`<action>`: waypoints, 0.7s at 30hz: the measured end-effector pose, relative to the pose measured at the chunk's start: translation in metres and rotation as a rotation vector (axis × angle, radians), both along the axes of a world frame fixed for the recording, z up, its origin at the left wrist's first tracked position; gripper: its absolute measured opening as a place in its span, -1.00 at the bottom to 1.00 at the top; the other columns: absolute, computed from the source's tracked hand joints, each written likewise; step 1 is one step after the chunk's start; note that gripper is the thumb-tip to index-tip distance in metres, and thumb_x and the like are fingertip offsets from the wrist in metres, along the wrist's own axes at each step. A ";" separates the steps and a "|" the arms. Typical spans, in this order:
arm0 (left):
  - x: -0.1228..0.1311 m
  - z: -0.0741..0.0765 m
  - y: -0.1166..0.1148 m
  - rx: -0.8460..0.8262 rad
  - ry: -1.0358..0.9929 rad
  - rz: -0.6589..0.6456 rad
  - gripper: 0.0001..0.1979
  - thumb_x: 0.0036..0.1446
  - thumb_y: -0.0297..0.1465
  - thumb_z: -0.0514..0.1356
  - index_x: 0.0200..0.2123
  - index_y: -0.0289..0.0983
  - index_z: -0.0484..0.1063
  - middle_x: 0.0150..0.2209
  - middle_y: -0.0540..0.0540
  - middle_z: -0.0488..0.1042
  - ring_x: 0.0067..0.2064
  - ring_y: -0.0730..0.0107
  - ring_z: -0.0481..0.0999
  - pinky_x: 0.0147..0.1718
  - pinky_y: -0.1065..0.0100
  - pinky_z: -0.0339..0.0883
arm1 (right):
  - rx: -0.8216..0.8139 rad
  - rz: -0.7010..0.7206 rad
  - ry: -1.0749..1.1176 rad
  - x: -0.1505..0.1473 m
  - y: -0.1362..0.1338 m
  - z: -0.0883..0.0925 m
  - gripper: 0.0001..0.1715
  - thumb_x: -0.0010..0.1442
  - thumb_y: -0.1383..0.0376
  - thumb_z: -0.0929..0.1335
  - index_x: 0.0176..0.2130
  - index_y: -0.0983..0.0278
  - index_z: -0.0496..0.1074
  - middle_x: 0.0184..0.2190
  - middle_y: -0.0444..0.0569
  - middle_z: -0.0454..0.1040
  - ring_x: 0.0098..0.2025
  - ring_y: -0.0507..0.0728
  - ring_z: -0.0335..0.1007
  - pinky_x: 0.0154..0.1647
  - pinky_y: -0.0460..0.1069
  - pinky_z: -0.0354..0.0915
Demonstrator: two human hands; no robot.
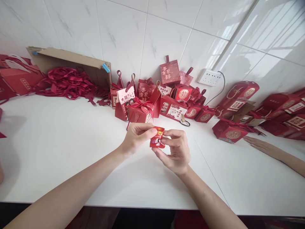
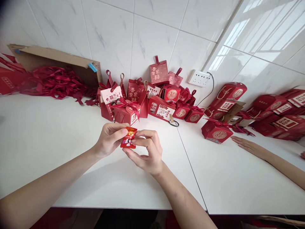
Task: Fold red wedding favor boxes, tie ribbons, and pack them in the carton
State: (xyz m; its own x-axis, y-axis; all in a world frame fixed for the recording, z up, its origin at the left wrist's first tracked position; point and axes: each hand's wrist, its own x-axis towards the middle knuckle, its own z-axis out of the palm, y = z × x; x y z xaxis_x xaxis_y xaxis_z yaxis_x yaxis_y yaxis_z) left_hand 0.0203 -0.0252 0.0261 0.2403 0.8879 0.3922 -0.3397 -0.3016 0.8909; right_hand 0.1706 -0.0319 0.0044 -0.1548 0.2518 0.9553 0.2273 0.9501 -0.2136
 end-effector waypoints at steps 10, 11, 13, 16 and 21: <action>0.004 0.005 -0.002 0.117 0.128 0.145 -0.75 0.02 -0.28 0.26 -0.59 -0.32 0.47 -0.59 0.02 0.29 -0.52 0.52 0.27 -0.56 0.42 0.21 | -0.767 0.403 0.179 -0.001 0.000 0.007 -0.74 0.20 0.13 0.37 -0.35 0.25 0.28 -0.48 -0.14 0.39 -0.48 0.00 0.40 -0.46 -0.06 0.44; 0.004 0.004 -0.002 0.105 0.137 0.136 -0.73 0.04 -0.27 0.25 -0.58 -0.32 0.47 -0.58 0.01 0.29 -0.51 0.51 0.28 -0.56 0.41 0.23 | -0.843 0.439 0.162 -0.001 0.001 0.008 -0.72 0.19 0.12 0.37 -0.38 0.26 0.29 -0.49 -0.13 0.42 -0.49 0.01 0.42 -0.46 -0.05 0.45; 0.005 0.003 -0.002 0.081 0.133 0.108 -0.70 0.08 -0.24 0.23 -0.57 -0.32 0.46 -0.56 0.01 0.28 -0.53 0.50 0.29 -0.57 0.40 0.26 | -0.928 0.473 0.148 0.001 0.001 0.009 -0.68 0.19 0.10 0.37 -0.42 0.29 0.33 -0.50 -0.11 0.46 -0.50 0.02 0.44 -0.44 -0.04 0.46; 0.004 -0.002 0.001 0.053 0.078 0.054 -0.65 0.10 -0.21 0.22 -0.61 -0.32 0.39 -0.58 0.02 0.27 -0.56 0.50 0.30 -0.59 0.38 0.29 | -0.985 0.474 0.173 0.000 0.001 0.009 -0.66 0.18 0.10 0.38 -0.45 0.31 0.38 -0.51 -0.10 0.47 -0.55 0.00 0.41 -0.46 -0.04 0.45; 0.001 -0.013 0.013 -0.025 -0.002 -0.031 -0.68 0.09 -0.16 0.19 -0.28 -0.32 0.51 -0.45 -0.06 0.42 -0.46 0.42 0.39 -0.45 0.31 0.34 | -1.004 0.489 0.358 0.004 0.017 0.008 -0.62 0.09 0.05 0.44 -0.48 0.31 0.40 -0.58 -0.15 0.44 -0.58 -0.02 0.37 -0.53 -0.08 0.39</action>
State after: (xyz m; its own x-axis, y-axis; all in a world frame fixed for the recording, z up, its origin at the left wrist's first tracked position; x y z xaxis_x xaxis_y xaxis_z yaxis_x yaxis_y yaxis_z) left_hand 0.0210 -0.0125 0.0135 0.2674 0.8895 0.3706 -0.3499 -0.2687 0.8974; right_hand 0.1743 -0.0146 0.0123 -0.2064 0.9059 0.3699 -0.3403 0.2880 -0.8951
